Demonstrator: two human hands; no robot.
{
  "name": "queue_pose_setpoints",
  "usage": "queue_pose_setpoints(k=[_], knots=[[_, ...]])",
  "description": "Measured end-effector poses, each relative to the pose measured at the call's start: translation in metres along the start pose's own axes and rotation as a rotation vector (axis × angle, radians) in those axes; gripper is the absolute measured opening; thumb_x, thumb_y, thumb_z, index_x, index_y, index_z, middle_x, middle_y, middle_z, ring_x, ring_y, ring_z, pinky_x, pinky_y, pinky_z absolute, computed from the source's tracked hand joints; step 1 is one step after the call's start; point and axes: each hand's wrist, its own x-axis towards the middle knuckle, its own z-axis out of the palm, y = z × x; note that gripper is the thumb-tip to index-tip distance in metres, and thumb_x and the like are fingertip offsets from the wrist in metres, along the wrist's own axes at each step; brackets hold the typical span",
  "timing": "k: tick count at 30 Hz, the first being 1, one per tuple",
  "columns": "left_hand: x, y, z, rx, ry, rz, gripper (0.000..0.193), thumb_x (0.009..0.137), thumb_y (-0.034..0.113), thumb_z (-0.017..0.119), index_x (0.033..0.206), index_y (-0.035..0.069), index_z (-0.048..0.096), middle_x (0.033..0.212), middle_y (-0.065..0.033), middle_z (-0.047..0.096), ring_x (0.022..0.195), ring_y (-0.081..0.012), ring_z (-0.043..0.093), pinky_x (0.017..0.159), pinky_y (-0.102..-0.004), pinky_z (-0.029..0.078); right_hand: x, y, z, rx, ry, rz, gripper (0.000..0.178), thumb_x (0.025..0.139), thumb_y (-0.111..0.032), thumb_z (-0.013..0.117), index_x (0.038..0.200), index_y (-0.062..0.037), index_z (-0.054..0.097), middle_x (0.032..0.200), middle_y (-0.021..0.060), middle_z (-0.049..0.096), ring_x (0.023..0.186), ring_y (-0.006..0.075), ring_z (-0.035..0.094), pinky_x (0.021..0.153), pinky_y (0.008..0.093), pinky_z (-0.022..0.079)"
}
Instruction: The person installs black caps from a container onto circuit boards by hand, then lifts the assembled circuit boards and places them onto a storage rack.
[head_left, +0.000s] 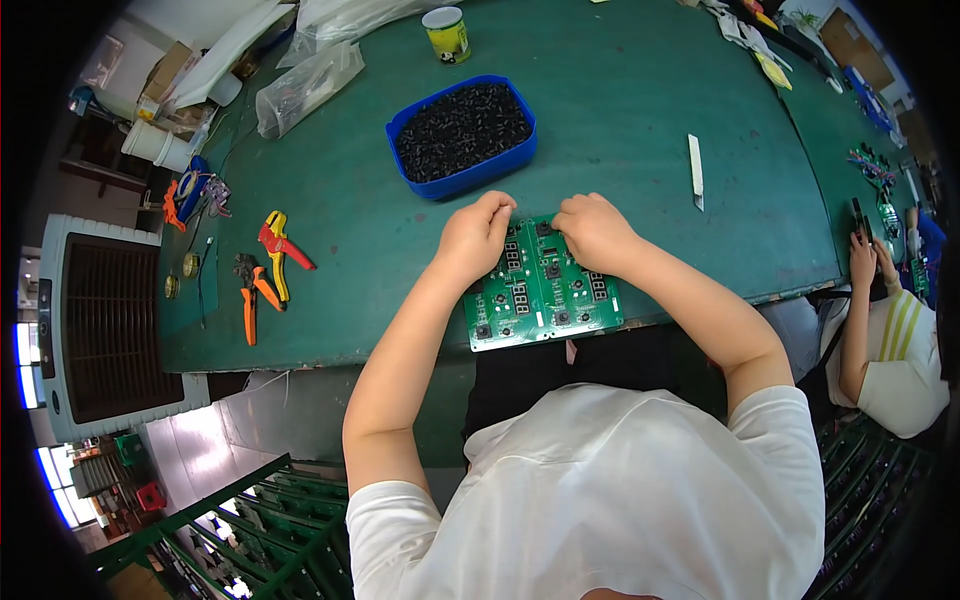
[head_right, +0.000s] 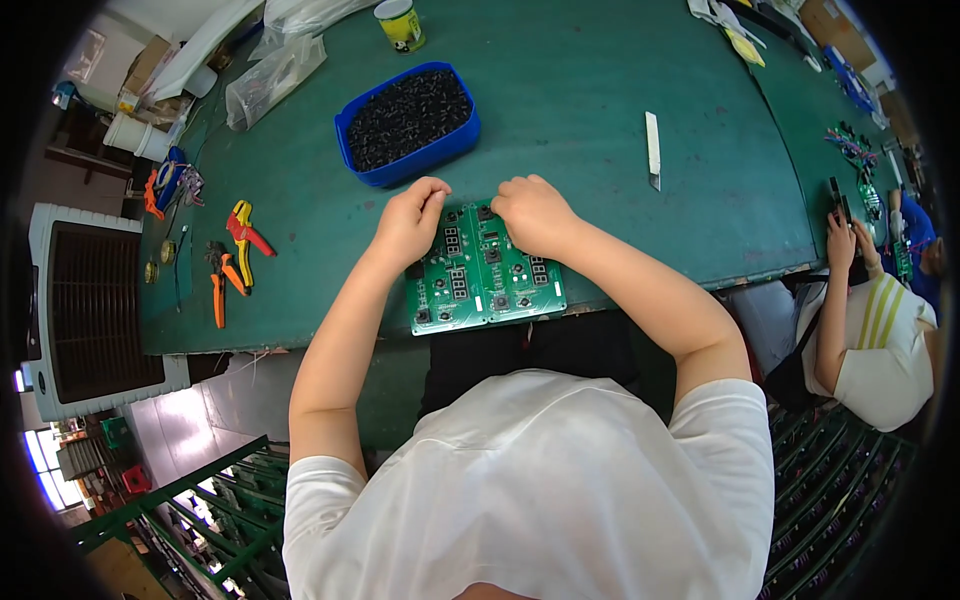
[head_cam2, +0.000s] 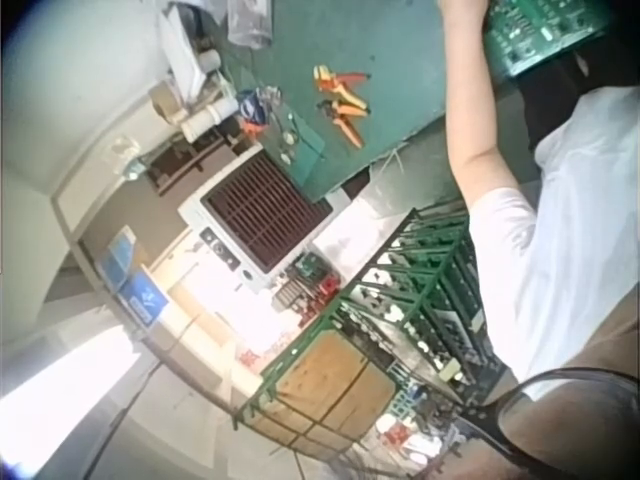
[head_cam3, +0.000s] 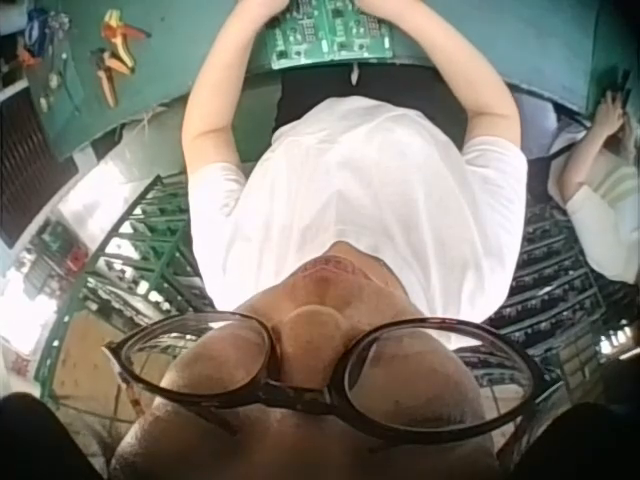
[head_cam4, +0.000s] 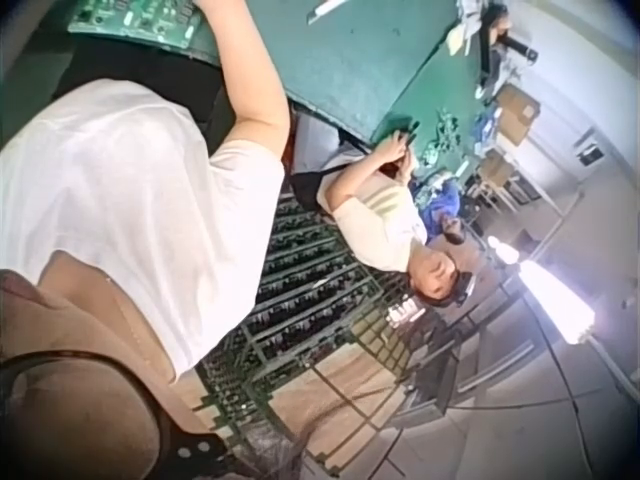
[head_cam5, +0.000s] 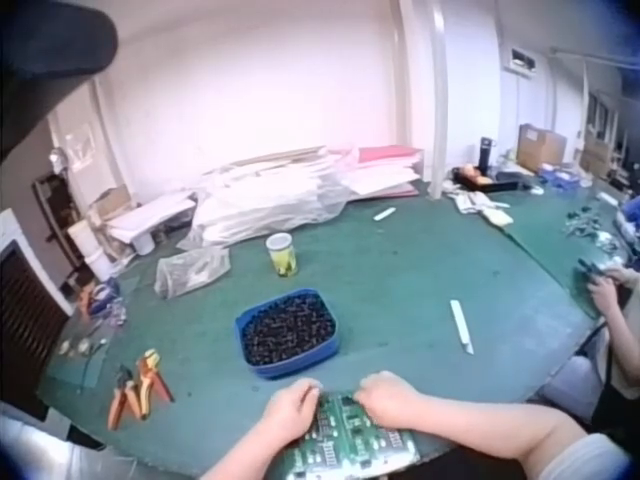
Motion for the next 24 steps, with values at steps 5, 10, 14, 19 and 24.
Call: queue_pose_setpoints(k=[5,10,14,19,24], knots=[[-0.001,0.002,0.001,-0.015,-0.133,-0.013,0.012,0.084,0.010,0.057,0.095,0.004,0.056,0.070,-0.0077,0.055,0.062,-0.0180,0.053,0.060,-0.0301,0.045,0.002,0.001,-0.001,-0.019,-0.032,0.020,0.008,0.070,-0.007,0.059,0.076,-0.0066,0.064,0.075,0.0059,0.055,0.079,0.0243,0.054,0.073,0.0367,0.040],[-0.002,0.008,0.001,0.129,-0.226,0.078,0.013,0.077,0.006,0.060,0.090,0.003,0.056,0.075,-0.0082,0.058,0.069,-0.0234,0.056,0.065,-0.0344,0.046,0.005,0.003,-0.004,0.017,0.009,0.013,0.005,0.070,-0.010,0.059,0.070,-0.0084,0.064,0.075,0.0049,0.057,0.080,0.0234,0.054,0.074,0.0373,0.040],[0.001,0.006,0.011,0.296,-0.293,0.326,0.010,0.071,0.007,0.061,0.081,0.006,0.058,0.079,-0.0096,0.062,0.080,-0.0295,0.057,0.072,-0.0412,0.046,0.006,0.005,-0.003,0.116,0.062,0.112,0.005,0.071,-0.013,0.060,0.072,-0.0098,0.065,0.077,0.0050,0.058,0.081,0.0238,0.055,0.079,0.0376,0.040],[0.009,0.010,0.010,0.380,-0.316,0.356,0.005,0.069,0.008,0.062,0.073,0.004,0.060,0.076,-0.0120,0.062,0.079,-0.0307,0.057,0.072,-0.0416,0.046,0.006,0.011,-0.003,0.103,-0.021,0.068,0.006,0.071,-0.014,0.061,0.072,-0.0104,0.065,0.077,0.0054,0.059,0.081,0.0241,0.055,0.080,0.0377,0.039],[0.012,0.008,0.011,0.427,-0.419,0.291,0.007,0.069,0.009,0.063,0.073,0.003,0.061,0.076,-0.0135,0.062,0.077,-0.0319,0.058,0.071,-0.0425,0.047,0.009,0.009,0.000,0.091,-0.013,0.021,0.003,0.070,-0.013,0.063,0.071,-0.0096,0.064,0.074,0.0049,0.057,0.080,0.0244,0.054,0.079,0.0372,0.039]])
